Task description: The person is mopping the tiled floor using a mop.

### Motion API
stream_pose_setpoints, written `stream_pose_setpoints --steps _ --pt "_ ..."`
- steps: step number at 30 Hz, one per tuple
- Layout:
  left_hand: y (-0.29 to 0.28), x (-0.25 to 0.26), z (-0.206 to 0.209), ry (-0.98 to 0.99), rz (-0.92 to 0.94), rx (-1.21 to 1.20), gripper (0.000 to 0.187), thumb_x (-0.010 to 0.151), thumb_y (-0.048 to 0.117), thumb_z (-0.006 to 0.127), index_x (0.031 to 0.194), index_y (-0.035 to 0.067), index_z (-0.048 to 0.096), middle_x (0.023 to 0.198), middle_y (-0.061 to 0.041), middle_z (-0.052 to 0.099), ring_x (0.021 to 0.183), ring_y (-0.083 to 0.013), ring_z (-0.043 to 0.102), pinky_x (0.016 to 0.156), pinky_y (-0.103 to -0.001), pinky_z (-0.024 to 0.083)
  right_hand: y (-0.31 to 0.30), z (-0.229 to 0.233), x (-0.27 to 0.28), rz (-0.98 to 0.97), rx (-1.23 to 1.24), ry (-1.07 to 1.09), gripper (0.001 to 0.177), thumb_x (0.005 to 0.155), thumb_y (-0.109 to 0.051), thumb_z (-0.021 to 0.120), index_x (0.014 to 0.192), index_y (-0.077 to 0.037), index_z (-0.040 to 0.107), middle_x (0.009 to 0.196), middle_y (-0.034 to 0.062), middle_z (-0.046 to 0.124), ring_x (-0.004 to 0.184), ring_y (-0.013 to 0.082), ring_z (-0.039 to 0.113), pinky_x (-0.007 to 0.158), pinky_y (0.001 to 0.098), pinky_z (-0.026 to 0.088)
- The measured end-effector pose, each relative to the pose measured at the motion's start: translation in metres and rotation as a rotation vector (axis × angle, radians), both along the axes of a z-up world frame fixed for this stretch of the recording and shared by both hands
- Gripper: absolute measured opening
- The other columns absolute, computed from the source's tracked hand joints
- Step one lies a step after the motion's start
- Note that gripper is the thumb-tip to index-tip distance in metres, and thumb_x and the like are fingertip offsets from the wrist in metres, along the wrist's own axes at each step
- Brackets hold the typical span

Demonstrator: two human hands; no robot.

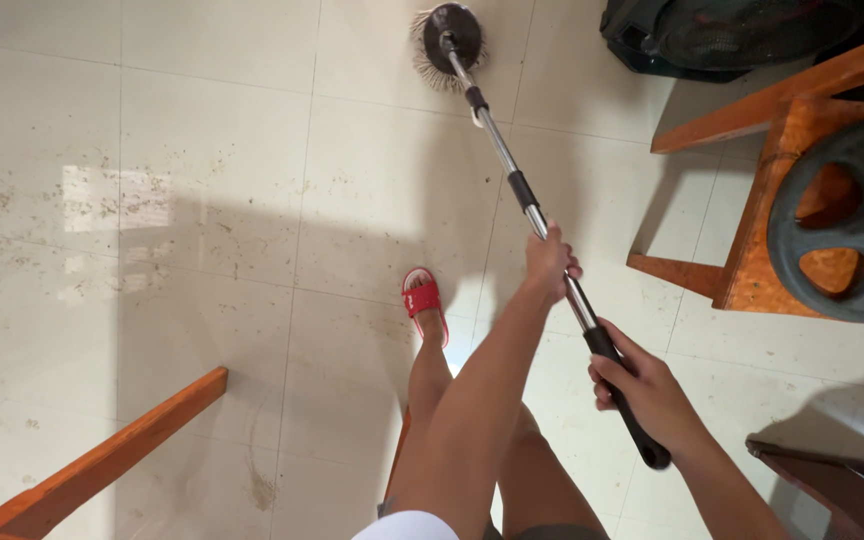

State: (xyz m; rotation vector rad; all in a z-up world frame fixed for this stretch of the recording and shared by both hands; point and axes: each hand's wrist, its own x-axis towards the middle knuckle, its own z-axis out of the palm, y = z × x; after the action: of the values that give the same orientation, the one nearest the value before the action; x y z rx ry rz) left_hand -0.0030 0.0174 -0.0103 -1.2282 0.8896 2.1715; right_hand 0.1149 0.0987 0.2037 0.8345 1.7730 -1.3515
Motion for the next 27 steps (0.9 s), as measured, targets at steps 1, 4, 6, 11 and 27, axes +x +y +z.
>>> stream_pose_setpoints --steps 1,4,6,11,27 --pt "0.002 0.01 0.007 -0.005 0.001 -0.001 0.026 0.107 0.031 0.048 0.111 0.008 0.035 0.067 -0.004 0.041 0.046 -0.0133 0.039 0.035 -0.03 0.036 0.003 0.007 0.007 0.001 -0.001 -0.005 0.069 0.095 -0.013 0.062 0.16 -0.016 0.04 0.08 0.0092 0.057 0.054 0.015 0.055 0.046 0.0314 0.052" --pt "0.002 0.016 0.016 -0.096 0.006 0.083 0.021 0.106 0.03 0.048 0.107 0.014 0.034 0.065 -0.003 0.04 0.043 -0.014 0.037 0.034 -0.03 0.031 0.007 0.016 0.012 -0.422 -0.208 -0.184 0.072 0.095 -0.004 0.056 0.163 -0.014 0.037 0.098 0.012 0.059 0.076 0.0129 0.07 0.06 0.0334 0.067" --pt "0.002 0.024 0.019 -0.066 0.069 0.308 0.019 0.107 0.034 0.049 0.109 0.016 0.044 0.063 0.003 0.034 0.043 -0.0051 0.032 0.034 -0.022 0.027 0.009 0.023 0.015 -0.44 -0.323 -0.147 0.075 0.089 -0.007 0.057 0.16 -0.022 0.04 0.096 0.0027 0.058 0.054 0.005 0.037 0.034 0.0218 0.029" --pt "0.002 0.001 0.009 -0.099 0.006 0.192 0.017 0.106 0.031 0.046 0.103 0.015 0.043 0.061 0.003 0.033 0.042 -0.0064 0.03 0.035 -0.024 0.024 -0.01 0.02 -0.012 -0.408 -0.189 -0.216 0.074 0.09 -0.006 0.059 0.16 -0.024 0.04 0.088 0.0019 0.052 0.053 0.0069 0.032 0.037 0.0233 0.026" --pt "0.01 -0.066 -0.044 0.0 -0.154 -0.172 0.04 0.108 0.037 0.046 0.087 0.004 0.041 0.057 -0.007 0.045 0.037 -0.018 0.044 0.032 -0.036 0.039 -0.025 0.001 -0.073 -0.226 -0.058 -0.151 0.074 0.093 -0.012 0.061 0.161 -0.03 0.037 0.083 0.003 0.052 0.053 0.0081 0.038 0.041 0.0249 0.034"
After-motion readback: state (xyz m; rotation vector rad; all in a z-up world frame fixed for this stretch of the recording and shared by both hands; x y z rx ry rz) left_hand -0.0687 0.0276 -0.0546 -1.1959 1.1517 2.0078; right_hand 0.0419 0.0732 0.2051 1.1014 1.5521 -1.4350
